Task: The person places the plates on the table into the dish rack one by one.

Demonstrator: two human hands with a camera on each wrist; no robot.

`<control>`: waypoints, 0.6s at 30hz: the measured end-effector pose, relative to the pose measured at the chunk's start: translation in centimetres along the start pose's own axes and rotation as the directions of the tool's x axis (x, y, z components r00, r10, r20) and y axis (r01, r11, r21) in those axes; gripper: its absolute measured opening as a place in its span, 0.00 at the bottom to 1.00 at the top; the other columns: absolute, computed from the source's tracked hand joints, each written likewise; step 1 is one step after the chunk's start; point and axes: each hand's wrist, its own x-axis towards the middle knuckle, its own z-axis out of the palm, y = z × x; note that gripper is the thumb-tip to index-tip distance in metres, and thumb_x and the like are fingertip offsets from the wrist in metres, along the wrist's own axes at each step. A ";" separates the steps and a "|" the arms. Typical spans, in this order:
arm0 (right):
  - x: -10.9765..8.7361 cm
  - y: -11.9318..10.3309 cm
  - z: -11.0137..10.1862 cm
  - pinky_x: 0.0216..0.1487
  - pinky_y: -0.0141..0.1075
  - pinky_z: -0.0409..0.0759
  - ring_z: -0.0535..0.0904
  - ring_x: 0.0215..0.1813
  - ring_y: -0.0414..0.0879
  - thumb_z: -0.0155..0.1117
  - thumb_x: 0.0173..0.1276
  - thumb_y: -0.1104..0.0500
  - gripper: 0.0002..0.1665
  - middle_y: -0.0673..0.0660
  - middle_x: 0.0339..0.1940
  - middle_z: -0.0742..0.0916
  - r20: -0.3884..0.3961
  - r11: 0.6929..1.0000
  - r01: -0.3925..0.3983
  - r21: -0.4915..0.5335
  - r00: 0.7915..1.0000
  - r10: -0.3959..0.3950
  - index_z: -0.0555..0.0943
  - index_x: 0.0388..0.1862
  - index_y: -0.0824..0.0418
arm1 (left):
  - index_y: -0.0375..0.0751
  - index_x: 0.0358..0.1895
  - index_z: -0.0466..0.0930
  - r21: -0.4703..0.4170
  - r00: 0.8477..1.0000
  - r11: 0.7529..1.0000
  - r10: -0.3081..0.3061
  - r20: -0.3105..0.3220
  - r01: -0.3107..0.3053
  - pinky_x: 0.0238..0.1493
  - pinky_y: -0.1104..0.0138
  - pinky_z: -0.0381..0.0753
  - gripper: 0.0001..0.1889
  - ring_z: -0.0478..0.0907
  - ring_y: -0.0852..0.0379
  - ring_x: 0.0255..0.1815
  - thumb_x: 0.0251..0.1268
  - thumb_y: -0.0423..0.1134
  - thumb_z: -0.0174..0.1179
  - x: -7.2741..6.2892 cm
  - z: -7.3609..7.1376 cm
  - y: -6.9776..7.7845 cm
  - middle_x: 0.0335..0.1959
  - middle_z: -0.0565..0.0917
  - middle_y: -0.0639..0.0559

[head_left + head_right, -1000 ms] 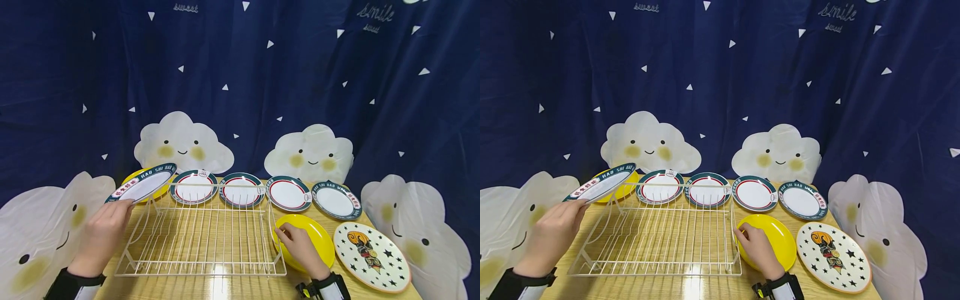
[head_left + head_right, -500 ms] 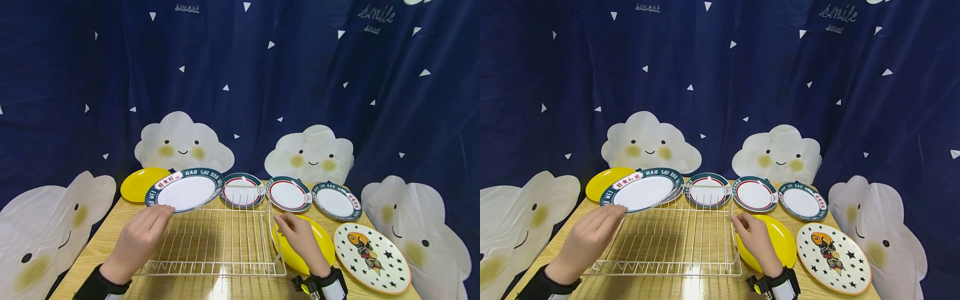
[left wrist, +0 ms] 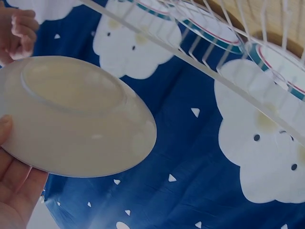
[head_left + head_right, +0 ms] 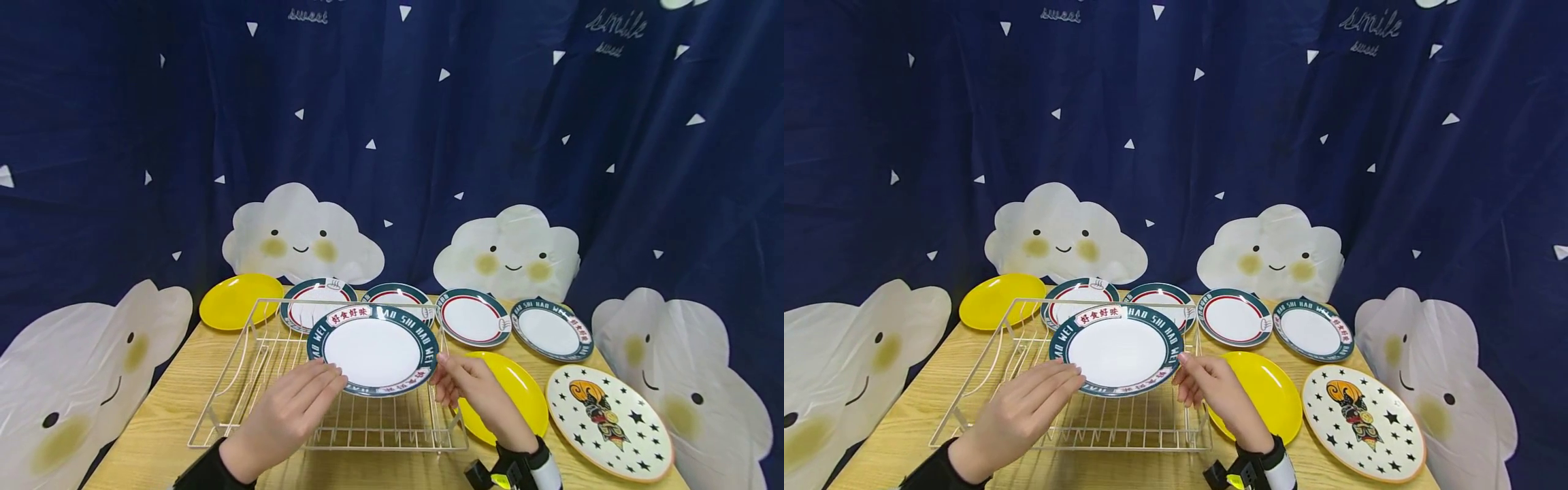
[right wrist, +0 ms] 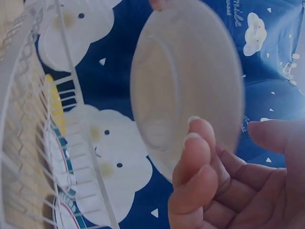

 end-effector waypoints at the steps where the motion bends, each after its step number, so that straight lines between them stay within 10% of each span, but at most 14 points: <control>1: -0.1 0.0 0.1 0.27 0.32 0.79 0.77 0.23 0.42 0.46 0.78 0.44 0.33 0.52 0.21 0.83 0.003 1.000 -0.007 0.003 1.000 0.007 0.78 0.35 0.75 | 0.35 0.38 0.85 -0.009 1.000 1.000 0.003 -0.002 -0.003 0.40 0.60 0.87 0.18 0.85 0.53 0.36 0.77 0.28 0.42 0.1 0.1 0.2 0.34 0.88 0.46; 18: -0.2 0.3 0.5 0.23 0.26 0.75 0.72 0.16 0.39 0.49 0.77 0.52 0.23 0.47 0.12 0.79 -0.084 0.980 -0.054 0.194 0.994 0.072 0.77 0.22 0.60 | 0.41 0.38 0.87 -0.019 0.999 0.999 0.035 0.032 -0.034 0.37 0.64 0.86 0.17 0.84 0.57 0.34 0.77 0.32 0.45 -1.0 1.0 1.7 0.33 0.89 0.51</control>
